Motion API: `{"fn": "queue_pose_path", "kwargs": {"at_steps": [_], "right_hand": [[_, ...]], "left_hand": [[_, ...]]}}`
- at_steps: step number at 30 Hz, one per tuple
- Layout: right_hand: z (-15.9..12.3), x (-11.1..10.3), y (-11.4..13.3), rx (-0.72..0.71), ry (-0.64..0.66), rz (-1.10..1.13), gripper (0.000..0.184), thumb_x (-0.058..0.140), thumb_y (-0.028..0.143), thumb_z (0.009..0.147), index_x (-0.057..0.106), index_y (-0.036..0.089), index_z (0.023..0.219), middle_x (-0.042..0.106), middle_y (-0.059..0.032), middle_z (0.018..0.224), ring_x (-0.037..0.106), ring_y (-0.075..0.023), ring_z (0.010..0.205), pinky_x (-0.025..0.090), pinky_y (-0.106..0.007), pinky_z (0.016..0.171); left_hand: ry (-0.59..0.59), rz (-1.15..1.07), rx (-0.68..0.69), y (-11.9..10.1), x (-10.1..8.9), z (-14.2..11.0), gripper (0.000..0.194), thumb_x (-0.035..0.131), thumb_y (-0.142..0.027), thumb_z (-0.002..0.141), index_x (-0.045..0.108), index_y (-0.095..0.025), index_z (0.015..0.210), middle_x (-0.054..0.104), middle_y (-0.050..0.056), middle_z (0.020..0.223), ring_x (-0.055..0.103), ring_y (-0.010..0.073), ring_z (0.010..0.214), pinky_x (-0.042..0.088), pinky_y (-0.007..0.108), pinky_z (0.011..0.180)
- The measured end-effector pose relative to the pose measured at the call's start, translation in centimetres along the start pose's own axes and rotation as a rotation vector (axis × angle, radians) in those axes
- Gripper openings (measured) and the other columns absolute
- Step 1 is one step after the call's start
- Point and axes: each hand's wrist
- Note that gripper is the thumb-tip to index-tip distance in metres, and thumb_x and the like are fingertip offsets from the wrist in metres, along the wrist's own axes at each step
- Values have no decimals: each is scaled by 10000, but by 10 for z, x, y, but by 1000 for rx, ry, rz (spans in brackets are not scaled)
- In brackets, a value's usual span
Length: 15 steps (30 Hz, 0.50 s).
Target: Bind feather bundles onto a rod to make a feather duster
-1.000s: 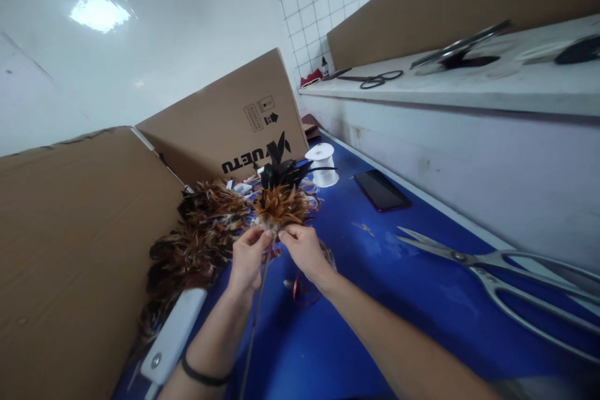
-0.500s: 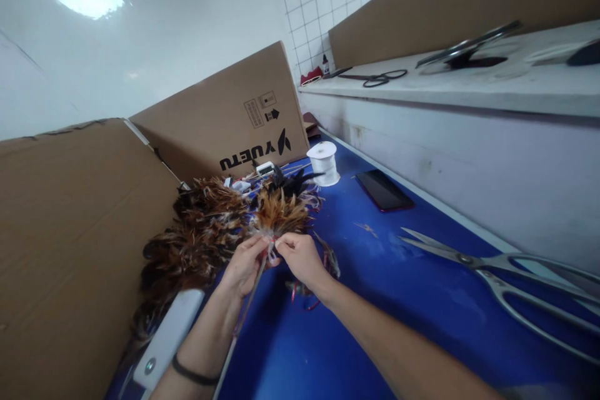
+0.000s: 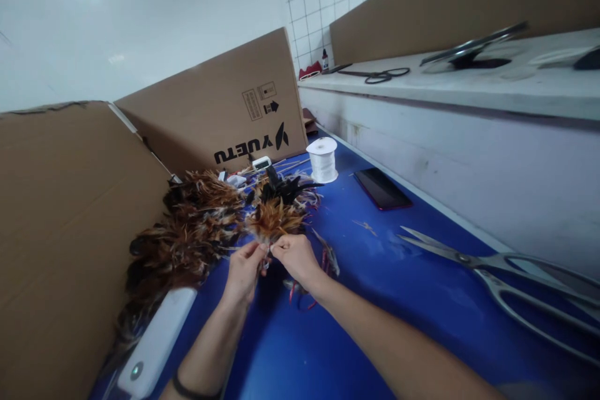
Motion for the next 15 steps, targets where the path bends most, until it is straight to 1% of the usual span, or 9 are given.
{"fn": "queue_pose_path", "kwargs": {"at_steps": [4,8,12,15], "right_hand": [[-2,3,6,19,-35,-40,163,536,250,626,610,161,512,491,38,448,390,-80,444,286,-202,459],[-5,7,6,-57,-37,-33,178,517,254,665,575,170,520,436,56,433,356,-75,431,254,-203,444],[-8,9,3,-136,36,20,174,497,251,716,549,175,569,373,73,442,317,-69,429,230,-201,437],[-10,8,0,-174,98,29,161,483,250,747,575,180,636,382,75,468,324,-73,448,245,-202,455]], "left_hand": [[-17,-1,50,3,-1,2,278,722,-337,607,629,-96,710,536,-15,518,454,63,438,330,158,359],[-10,-51,51,1,-6,4,252,723,-322,607,630,-109,705,533,-22,533,451,57,450,323,151,367],[-1,-122,34,-3,-15,5,257,737,-314,596,631,-114,719,551,-11,584,478,63,495,325,147,379],[-21,-170,26,-8,-22,8,286,752,-318,576,623,-104,714,561,4,602,483,63,504,319,146,383]]}}
Point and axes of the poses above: each hand's wrist, its own z-axis towards the middle knuckle, its own x-axis out of the palm, y = z × x
